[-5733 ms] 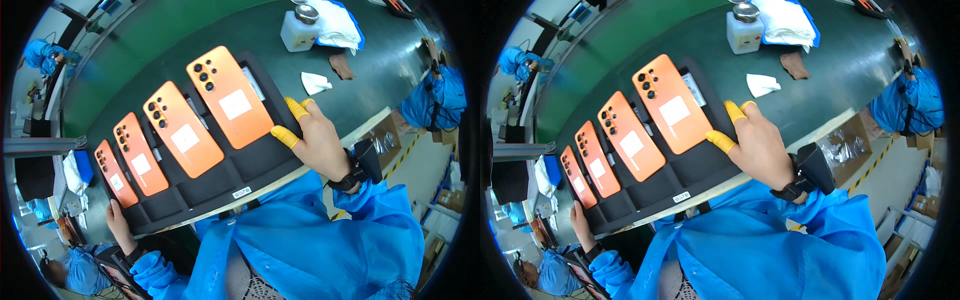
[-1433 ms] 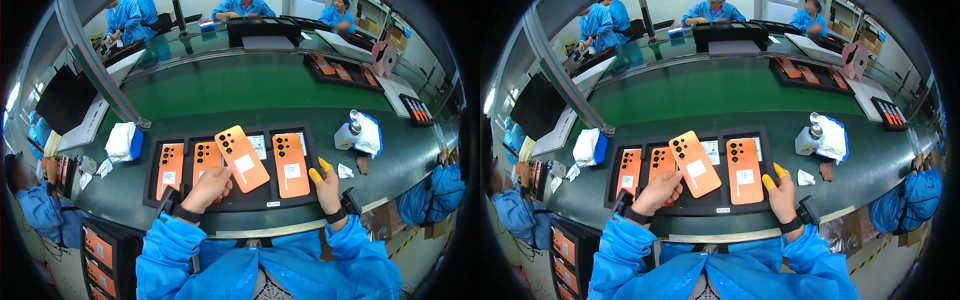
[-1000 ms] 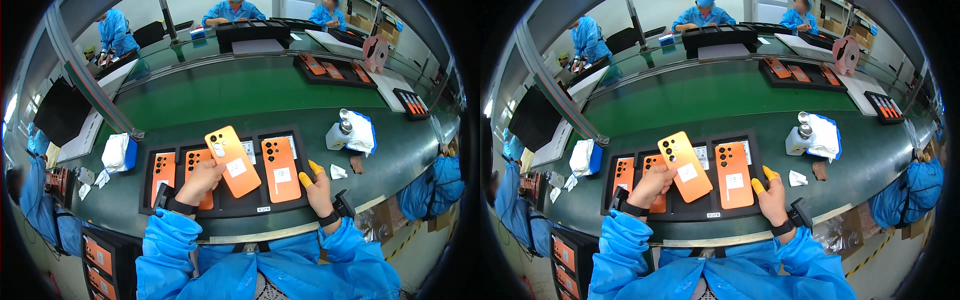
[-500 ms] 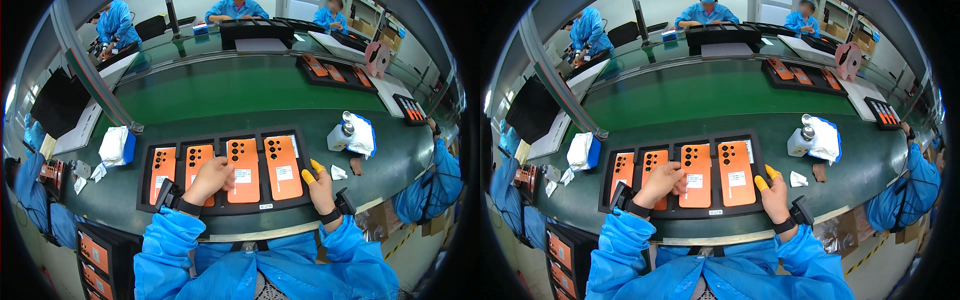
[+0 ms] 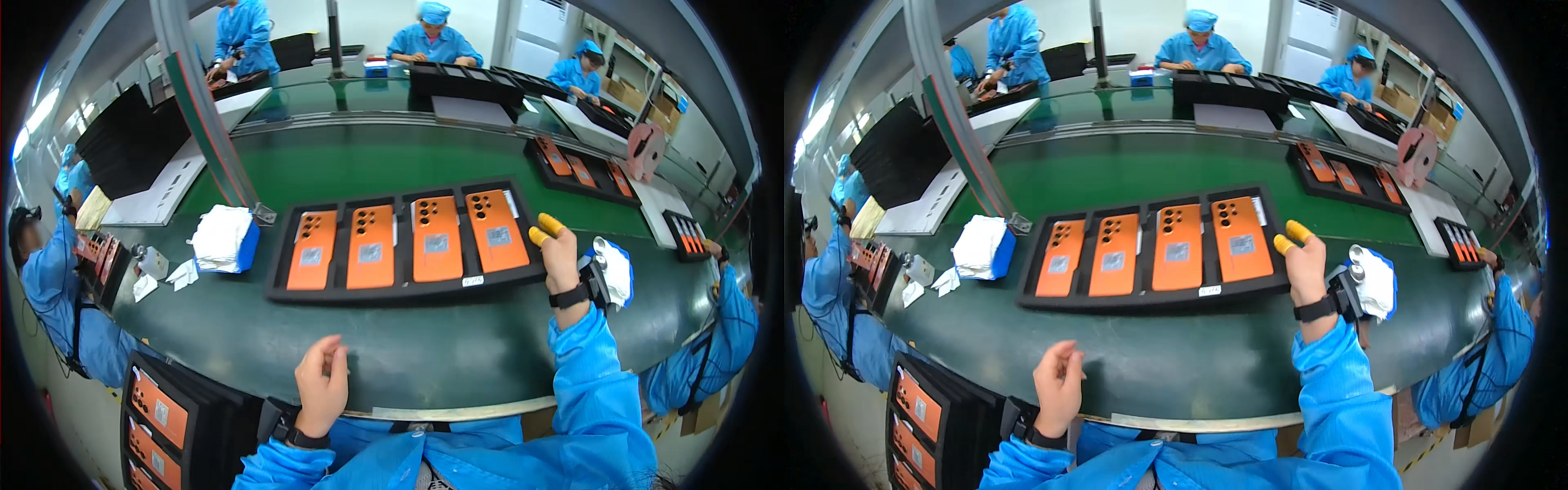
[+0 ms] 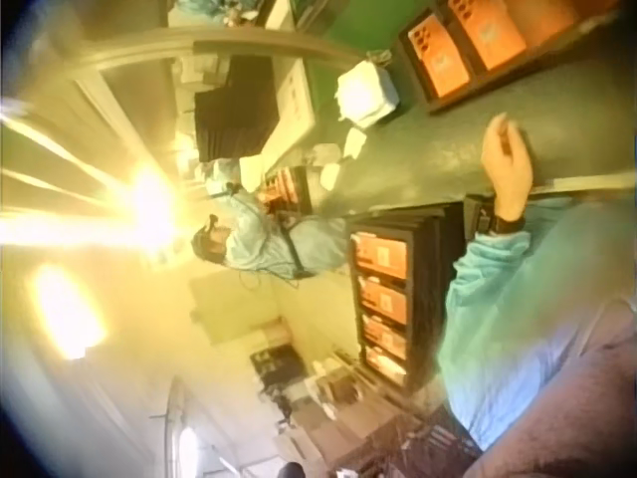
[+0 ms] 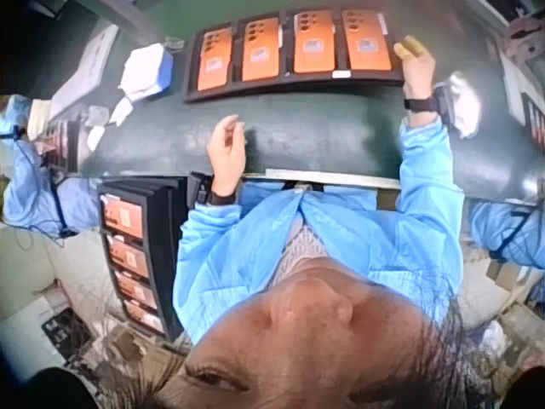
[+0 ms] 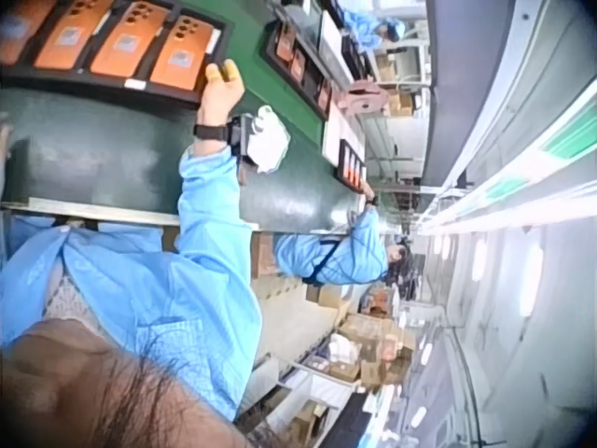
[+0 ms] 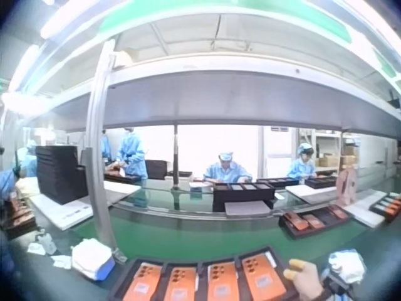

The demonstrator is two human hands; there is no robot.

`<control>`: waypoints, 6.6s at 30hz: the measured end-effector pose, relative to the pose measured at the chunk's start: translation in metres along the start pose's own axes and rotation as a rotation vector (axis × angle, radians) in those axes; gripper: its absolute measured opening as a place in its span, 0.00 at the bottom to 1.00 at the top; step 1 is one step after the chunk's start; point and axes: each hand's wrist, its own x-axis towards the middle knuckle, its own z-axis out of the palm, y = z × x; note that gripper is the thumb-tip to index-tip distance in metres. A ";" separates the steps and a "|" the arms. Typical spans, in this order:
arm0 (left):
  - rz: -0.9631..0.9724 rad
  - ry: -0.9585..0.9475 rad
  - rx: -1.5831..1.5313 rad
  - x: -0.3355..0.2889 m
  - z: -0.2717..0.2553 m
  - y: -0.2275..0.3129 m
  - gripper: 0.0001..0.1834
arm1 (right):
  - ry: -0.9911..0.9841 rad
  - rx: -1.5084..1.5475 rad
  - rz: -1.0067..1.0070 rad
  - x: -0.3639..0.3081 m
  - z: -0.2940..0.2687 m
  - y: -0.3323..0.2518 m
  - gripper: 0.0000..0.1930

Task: The recorder wipes the backs and camera modules of several orange mobile phones using a yellow-capped cloth and solvent at a factory assembly station.

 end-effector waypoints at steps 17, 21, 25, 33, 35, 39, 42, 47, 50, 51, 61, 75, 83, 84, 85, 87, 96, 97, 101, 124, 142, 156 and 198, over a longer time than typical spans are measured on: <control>0.357 0.152 0.504 -0.039 -0.022 -0.035 0.11 | 0.060 -0.124 -0.173 0.132 0.156 0.002 0.22; 0.375 0.142 0.527 -0.034 -0.019 -0.033 0.11 | -0.239 -0.050 -0.280 0.163 0.201 0.010 0.28; 0.372 0.158 0.537 -0.037 -0.021 -0.032 0.10 | -0.440 -0.103 -0.398 0.091 0.252 -0.027 0.28; 0.369 0.154 0.543 -0.034 -0.016 -0.029 0.10 | -0.857 -0.494 -1.149 -0.120 0.261 0.026 0.24; 0.355 0.146 0.541 -0.034 -0.018 -0.028 0.09 | -0.894 -0.387 -1.057 -0.128 0.263 0.024 0.23; 0.239 0.142 0.514 -0.040 -0.026 -0.024 0.07 | -0.829 -0.423 -1.024 -0.141 0.271 0.017 0.21; 0.108 0.222 0.377 -0.028 -0.032 -0.010 0.05 | -0.760 -0.455 -1.089 -0.132 0.275 0.031 0.19; 0.242 0.341 0.878 -0.016 -0.101 0.032 0.09 | -0.725 -0.357 -1.049 -0.122 0.266 0.027 0.19; 0.093 0.417 0.949 -0.040 -0.139 0.040 0.16 | -0.752 -0.368 -1.020 -0.128 0.271 0.030 0.18; 0.067 0.425 0.876 -0.044 -0.142 0.045 0.18 | -0.757 -0.378 -1.009 -0.128 0.271 0.030 0.18; -0.114 0.478 1.465 -0.090 -0.187 0.053 0.27 | -0.747 -0.401 -0.982 -0.129 0.268 0.027 0.18; 0.210 0.347 1.127 -0.095 -0.109 0.097 0.23 | -1.615 0.250 0.363 -0.254 0.206 -0.090 0.35; 0.183 0.209 0.959 -0.098 -0.088 0.126 0.23 | -1.579 0.543 0.516 -0.259 0.176 -0.100 0.34; 0.134 0.214 0.942 -0.098 -0.098 0.140 0.23 | -1.505 0.542 0.516 -0.256 0.168 -0.103 0.35; 0.086 0.220 0.926 -0.098 -0.110 0.150 0.24 | -1.433 0.542 0.516 -0.251 0.160 -0.105 0.37; 0.008 0.360 1.092 -0.104 -0.145 0.148 0.24 | -1.386 0.525 0.511 -0.229 0.144 -0.103 0.38; -0.875 0.518 1.307 -0.164 -0.282 0.099 0.30 | -1.124 0.562 0.543 -0.181 0.051 -0.096 0.34; -0.948 0.477 1.160 -0.163 -0.282 0.097 0.30 | -1.096 0.570 0.534 -0.179 0.047 -0.096 0.35; -0.803 0.332 0.884 -0.157 -0.273 0.082 0.31 | -1.042 0.556 0.525 -0.176 0.021 -0.095 0.35; -0.080 0.017 0.999 0.051 -0.093 -0.043 0.26 | -0.349 0.242 0.269 -0.164 -0.088 0.036 0.30; -0.528 -0.744 0.178 0.035 0.071 0.067 0.16 | -0.263 -0.957 -0.490 -0.168 -0.059 0.024 0.19; -0.437 -0.661 0.048 0.028 0.098 0.063 0.10 | -0.349 -0.157 -0.407 -0.179 -0.029 0.012 0.25; -1.007 -0.274 -1.313 0.028 0.095 0.075 0.19 | -0.459 1.001 0.666 -0.132 -0.069 -0.006 0.17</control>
